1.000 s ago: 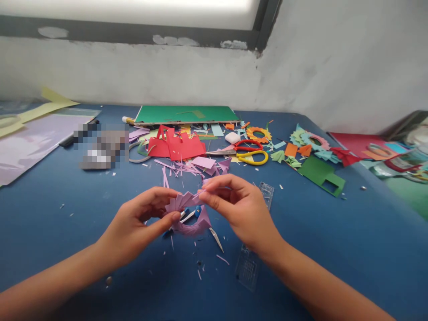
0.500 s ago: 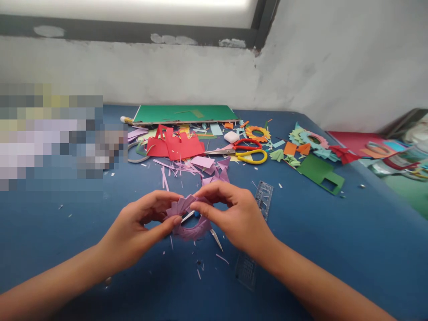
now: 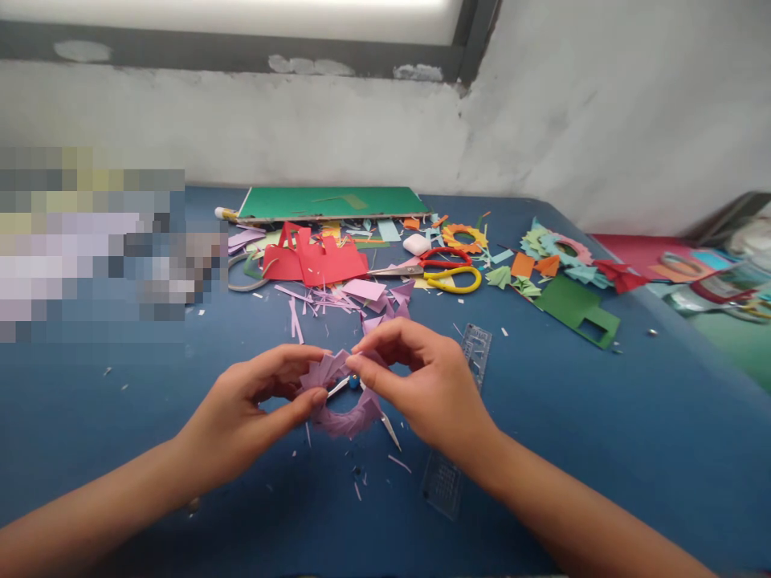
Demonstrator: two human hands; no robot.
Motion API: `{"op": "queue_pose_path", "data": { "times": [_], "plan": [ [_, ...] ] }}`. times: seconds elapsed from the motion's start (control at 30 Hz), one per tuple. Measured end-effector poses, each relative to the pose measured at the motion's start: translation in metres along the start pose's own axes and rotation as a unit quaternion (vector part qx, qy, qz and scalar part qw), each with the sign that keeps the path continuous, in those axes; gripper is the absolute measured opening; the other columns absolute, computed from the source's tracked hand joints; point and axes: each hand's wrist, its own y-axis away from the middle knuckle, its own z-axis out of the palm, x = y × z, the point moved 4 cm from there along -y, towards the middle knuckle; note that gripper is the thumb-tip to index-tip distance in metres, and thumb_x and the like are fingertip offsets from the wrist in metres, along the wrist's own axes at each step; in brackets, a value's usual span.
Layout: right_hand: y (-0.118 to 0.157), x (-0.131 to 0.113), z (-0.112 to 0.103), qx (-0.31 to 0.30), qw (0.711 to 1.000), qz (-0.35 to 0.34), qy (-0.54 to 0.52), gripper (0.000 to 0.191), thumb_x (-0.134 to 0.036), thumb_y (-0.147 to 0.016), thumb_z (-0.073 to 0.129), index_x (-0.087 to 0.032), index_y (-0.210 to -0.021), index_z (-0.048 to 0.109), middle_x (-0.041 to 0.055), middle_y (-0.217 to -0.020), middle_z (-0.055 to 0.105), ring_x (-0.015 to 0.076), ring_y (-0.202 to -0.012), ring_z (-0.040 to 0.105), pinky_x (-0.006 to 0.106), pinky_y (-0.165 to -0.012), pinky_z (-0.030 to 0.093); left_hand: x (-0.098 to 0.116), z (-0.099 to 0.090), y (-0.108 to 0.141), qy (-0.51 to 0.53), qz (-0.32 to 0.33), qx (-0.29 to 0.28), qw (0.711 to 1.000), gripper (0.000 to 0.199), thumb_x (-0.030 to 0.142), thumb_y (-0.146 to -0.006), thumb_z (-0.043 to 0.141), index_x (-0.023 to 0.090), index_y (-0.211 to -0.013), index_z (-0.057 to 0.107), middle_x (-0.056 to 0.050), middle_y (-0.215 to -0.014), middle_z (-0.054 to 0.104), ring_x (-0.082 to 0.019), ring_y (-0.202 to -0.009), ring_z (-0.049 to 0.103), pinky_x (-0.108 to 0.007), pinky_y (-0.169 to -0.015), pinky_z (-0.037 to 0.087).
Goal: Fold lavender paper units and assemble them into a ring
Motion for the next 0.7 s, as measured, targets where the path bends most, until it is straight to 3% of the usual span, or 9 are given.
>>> {"op": "queue_pose_path", "data": {
  "times": [0.17,0.47,0.7],
  "plan": [
    [0.0002,0.0009,0.0011,0.007,1.0,-0.001,0.002,0.01,-0.026,-0.072,0.068,-0.021,-0.072,0.059,0.0013,-0.071,0.064,0.0139,-0.065,0.061,0.025,-0.058,0.053,-0.001,0.0005,0.0005,0.011,-0.005,0.0,1.0,0.029,0.027,-0.079,0.059,0.018,-0.106,0.059,-0.005,-0.085,0.065,-0.015,-0.072,0.062,-0.026,-0.066,0.054],
    [-0.0032,0.0029,0.0015,-0.082,0.996,0.037,-0.017,0.014,-0.022,-0.07,0.069,-0.021,-0.074,0.056,-0.0013,-0.077,0.061,0.0114,-0.072,0.059,0.021,-0.064,0.05,-0.0011,0.0042,0.0016,0.026,-0.007,-0.003,1.0,0.025,0.025,-0.079,0.059,0.02,-0.104,0.059,-0.002,-0.084,0.065,-0.012,-0.07,0.06,-0.018,-0.059,0.051],
    [-0.0017,0.0049,0.0028,-0.073,0.995,0.053,-0.052,0.016,-0.021,-0.071,0.068,-0.021,-0.071,0.052,-0.0025,-0.076,0.061,0.0096,-0.07,0.059,0.018,-0.062,0.049,-0.0011,0.0072,0.0032,0.041,-0.002,0.001,0.999,0.024,0.022,-0.079,0.059,0.019,-0.103,0.058,0.0,-0.081,0.064,-0.01,-0.067,0.06,-0.015,-0.057,0.052]
  ]
}}
